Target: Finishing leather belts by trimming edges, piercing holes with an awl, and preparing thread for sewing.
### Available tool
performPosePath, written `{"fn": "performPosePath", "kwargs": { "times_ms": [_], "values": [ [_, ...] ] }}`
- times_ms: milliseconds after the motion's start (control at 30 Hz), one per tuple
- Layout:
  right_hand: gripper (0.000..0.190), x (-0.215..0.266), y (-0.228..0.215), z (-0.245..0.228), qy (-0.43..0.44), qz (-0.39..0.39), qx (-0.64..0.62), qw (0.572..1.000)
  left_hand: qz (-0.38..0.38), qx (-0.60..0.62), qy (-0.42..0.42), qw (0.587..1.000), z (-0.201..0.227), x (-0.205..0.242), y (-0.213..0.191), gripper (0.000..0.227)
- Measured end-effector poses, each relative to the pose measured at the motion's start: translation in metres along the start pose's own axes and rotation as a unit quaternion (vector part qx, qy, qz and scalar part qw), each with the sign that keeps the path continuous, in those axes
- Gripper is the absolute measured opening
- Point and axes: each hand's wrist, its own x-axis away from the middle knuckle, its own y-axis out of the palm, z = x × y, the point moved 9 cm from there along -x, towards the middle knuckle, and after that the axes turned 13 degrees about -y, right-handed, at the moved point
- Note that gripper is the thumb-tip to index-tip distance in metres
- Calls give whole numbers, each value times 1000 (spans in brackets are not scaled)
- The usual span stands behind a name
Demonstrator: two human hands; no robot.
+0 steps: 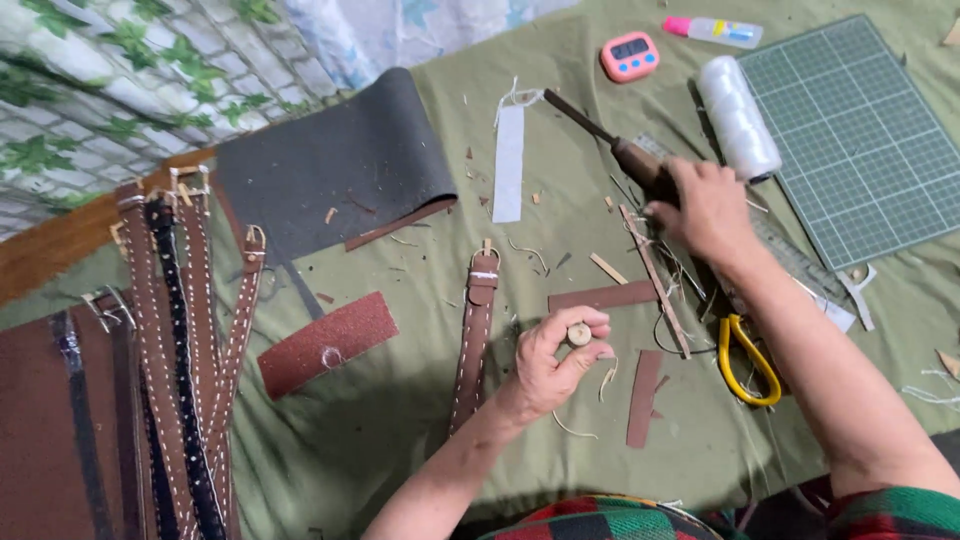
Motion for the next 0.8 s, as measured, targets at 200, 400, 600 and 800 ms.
{"fn": "performPosePath", "kwargs": {
  "times_ms": [200, 400, 600, 800],
  "values": [
    [50, 15, -13, 21, 63, 93, -173, 979, -4, 20, -22, 1000, -5, -1, -6, 29],
    [36, 86, -205, -16, -51, 258, -161, 951, -49, -45, -53, 996, -7, 3, 1, 32],
    [59, 141, -231, -2, -25, 248, -214, 945, -50, -64, -16, 997, -4, 5, 7, 31],
    [67, 140, -225, -65, -9, 222, -341, 913, -65, -76, -48, 994, -13, 4, 10, 33]
  ]
}}
